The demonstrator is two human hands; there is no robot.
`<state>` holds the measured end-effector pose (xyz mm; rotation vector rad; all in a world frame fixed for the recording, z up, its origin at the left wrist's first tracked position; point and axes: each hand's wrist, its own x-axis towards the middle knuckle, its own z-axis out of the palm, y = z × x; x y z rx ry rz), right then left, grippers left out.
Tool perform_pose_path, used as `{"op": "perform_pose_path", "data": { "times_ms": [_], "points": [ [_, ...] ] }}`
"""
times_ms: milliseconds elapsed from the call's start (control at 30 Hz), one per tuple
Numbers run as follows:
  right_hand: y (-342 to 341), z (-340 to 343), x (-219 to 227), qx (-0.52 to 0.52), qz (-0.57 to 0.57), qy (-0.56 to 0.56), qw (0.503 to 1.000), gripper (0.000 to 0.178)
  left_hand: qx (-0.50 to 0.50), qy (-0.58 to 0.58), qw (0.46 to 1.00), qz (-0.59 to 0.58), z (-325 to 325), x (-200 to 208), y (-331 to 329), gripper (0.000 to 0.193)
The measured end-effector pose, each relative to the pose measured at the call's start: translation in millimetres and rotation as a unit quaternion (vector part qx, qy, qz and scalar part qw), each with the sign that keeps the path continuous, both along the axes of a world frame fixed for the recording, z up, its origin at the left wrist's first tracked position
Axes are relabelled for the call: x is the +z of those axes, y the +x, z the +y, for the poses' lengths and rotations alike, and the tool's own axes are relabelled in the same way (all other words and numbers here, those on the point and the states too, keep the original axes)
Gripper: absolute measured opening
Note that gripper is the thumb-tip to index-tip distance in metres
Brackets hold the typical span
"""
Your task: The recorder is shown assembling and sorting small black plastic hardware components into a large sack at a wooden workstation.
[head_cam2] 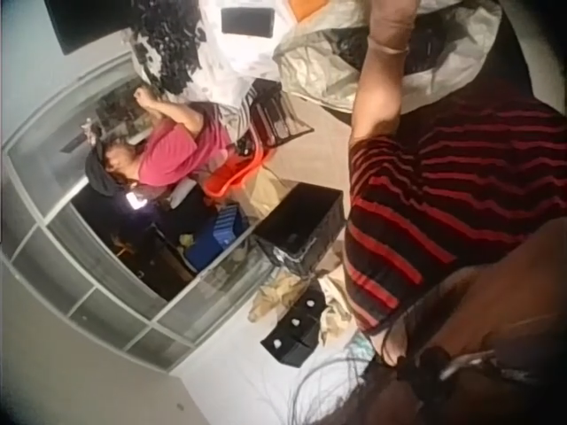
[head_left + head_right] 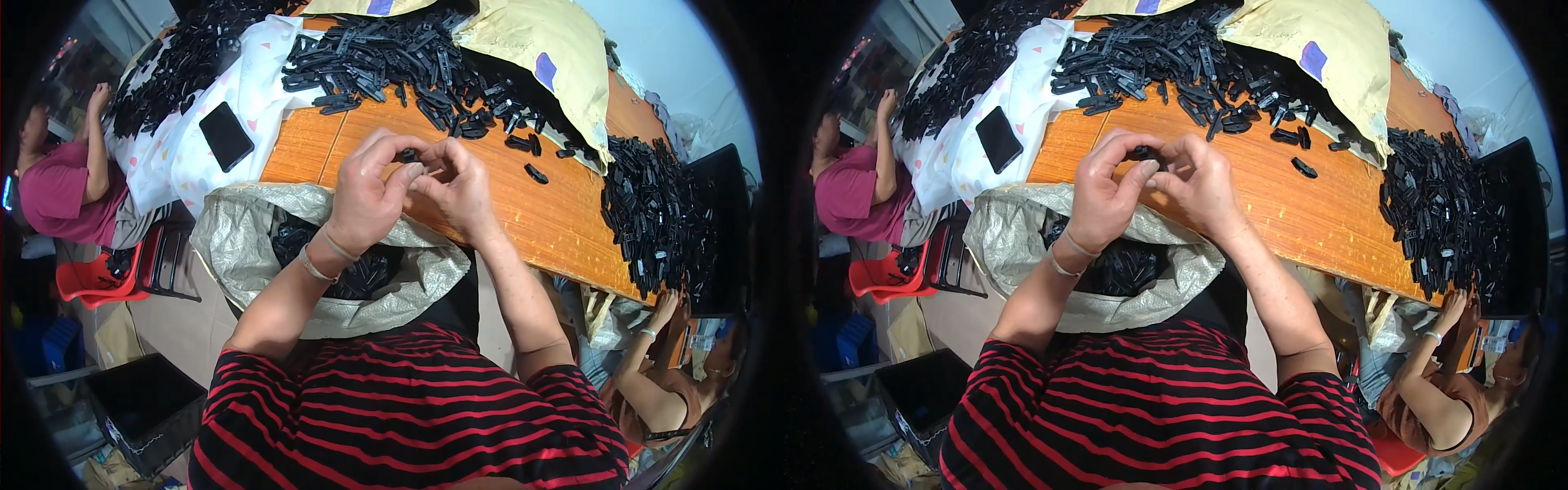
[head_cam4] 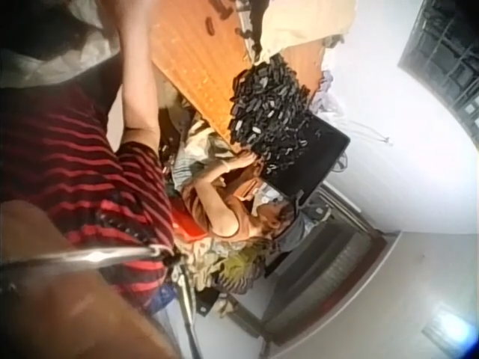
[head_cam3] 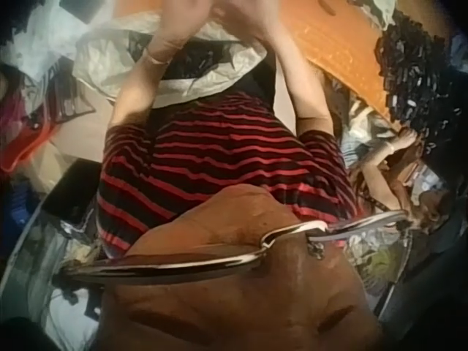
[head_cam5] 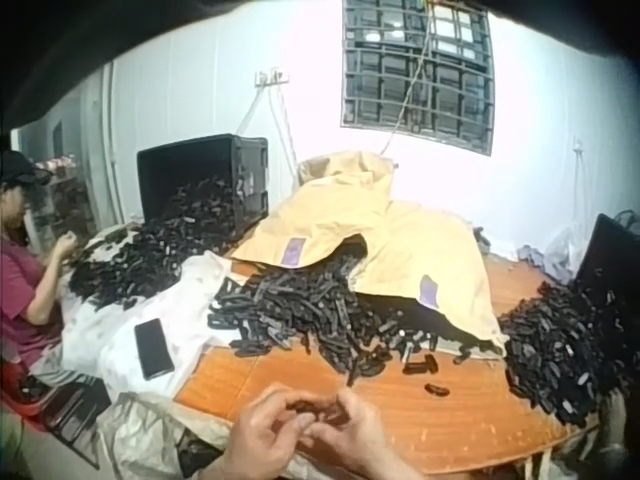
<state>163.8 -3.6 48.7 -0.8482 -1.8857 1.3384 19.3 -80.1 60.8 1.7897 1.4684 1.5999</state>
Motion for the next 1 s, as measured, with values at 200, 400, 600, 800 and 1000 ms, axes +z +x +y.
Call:
{"op": "perform_pose_path", "data": {
  "times_ms": [200,400,600,800,1000],
  "points": [
    [-14.7,-9.9,-16.9,-0.016,0.014,0.105,0.994,0.028,-0.018,-0.045,0.977,-0.207,-15.1,0.4,6.2,0.022],
    [6.2,-23.1,-5.6,0.192,-0.121,0.055,0.972,0.02,-0.113,-0.384,0.913,0.082,-51.7,21.8,-62.8,0.02],
    [52.7,71.6,-23.6,-0.136,-0.233,0.29,0.918,0.01,-0.024,-0.293,0.953,0.075,-1.7,15.5,-57.2,0.018],
    [47.5,106.7,-38.7,-0.125,-0.311,0.374,0.865,0.016,0.02,-0.039,0.943,0.329,119.2,-47.8,-29.0,0.017],
    [53.3,102.8,-31.4,-0.083,-0.314,0.333,0.885,0.021,0.027,-0.014,0.918,0.395,144.2,-57.7,-25.1,0.015]
  ]
}}
